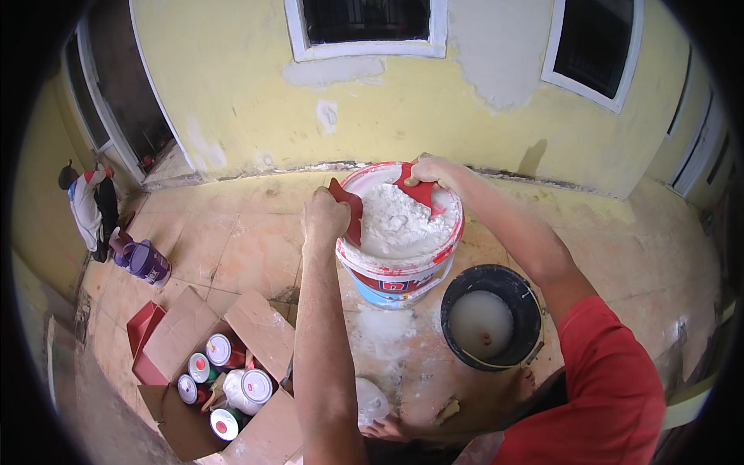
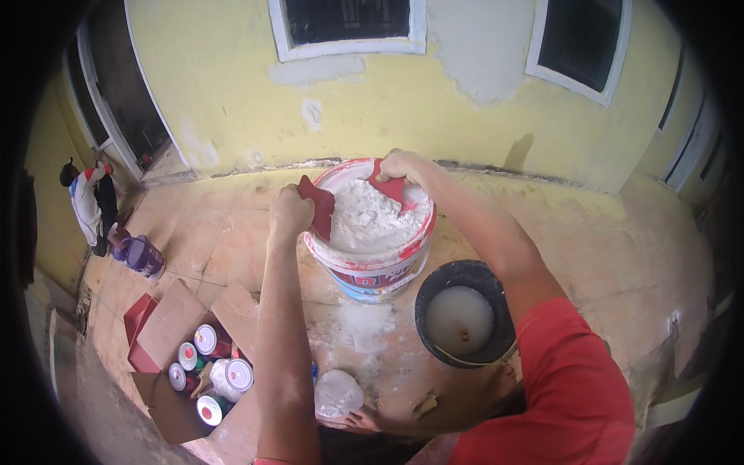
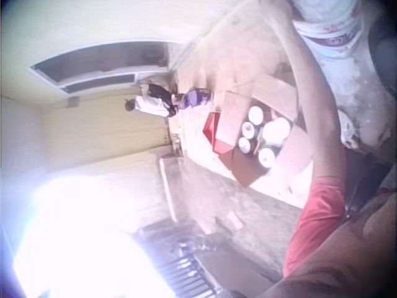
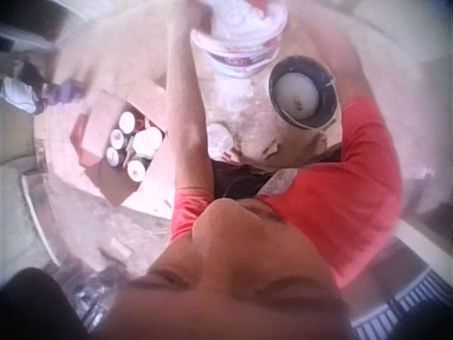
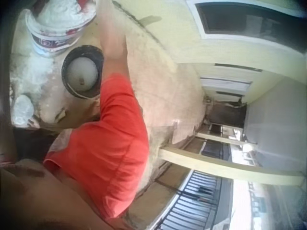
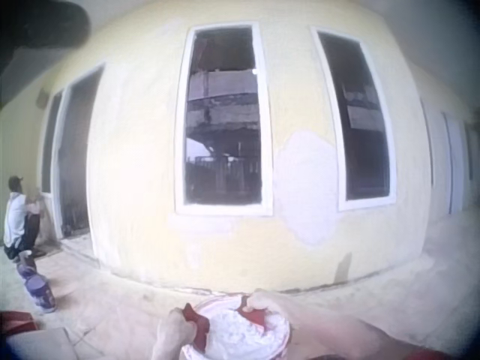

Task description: The person mixes a white compound in a bucket using two red plastic trowels, then applies the mixture to a wall corner. The person uses the trowels to smooth the surface and transfer material between tools.

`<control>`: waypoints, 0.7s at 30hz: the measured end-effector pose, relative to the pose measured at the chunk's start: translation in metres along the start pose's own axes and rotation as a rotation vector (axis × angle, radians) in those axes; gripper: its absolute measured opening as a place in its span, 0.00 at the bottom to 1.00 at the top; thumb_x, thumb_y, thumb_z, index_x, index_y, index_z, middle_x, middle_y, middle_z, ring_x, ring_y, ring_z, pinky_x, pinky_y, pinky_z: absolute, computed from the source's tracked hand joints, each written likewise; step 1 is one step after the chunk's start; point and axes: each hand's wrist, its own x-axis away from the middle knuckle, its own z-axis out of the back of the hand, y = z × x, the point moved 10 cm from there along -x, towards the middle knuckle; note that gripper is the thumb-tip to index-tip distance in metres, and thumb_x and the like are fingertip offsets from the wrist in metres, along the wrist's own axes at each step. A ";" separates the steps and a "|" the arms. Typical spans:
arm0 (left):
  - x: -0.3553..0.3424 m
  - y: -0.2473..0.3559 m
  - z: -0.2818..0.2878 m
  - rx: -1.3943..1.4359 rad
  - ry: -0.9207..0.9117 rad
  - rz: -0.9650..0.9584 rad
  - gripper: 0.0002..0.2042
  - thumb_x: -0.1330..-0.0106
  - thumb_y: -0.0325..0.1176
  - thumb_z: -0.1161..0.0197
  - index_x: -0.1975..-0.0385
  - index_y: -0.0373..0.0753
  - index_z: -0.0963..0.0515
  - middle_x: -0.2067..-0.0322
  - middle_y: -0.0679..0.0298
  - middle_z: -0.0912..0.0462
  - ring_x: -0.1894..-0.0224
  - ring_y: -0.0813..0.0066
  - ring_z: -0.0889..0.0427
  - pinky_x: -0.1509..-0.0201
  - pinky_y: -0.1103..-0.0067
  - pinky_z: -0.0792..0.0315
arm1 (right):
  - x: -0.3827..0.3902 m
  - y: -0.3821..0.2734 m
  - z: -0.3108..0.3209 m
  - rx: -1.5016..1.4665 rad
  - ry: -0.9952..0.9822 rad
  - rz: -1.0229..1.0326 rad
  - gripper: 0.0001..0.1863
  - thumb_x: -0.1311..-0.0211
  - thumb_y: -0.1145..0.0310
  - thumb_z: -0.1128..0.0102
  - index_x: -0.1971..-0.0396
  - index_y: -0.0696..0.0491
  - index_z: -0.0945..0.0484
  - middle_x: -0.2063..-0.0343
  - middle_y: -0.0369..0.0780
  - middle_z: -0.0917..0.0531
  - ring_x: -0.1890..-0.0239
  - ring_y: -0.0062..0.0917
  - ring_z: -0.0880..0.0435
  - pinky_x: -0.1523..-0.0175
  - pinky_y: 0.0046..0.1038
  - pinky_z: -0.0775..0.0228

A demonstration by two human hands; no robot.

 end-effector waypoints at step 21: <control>0.008 0.002 0.013 0.012 0.025 0.017 0.19 0.38 0.33 0.37 0.50 0.29 0.20 0.52 0.41 0.14 0.46 0.45 0.15 0.41 0.59 0.22 | 0.146 -0.038 -0.038 0.682 0.128 1.159 0.25 0.47 0.82 0.44 0.51 0.46 0.14 0.50 0.34 0.11 0.45 0.31 0.15 0.42 0.38 0.24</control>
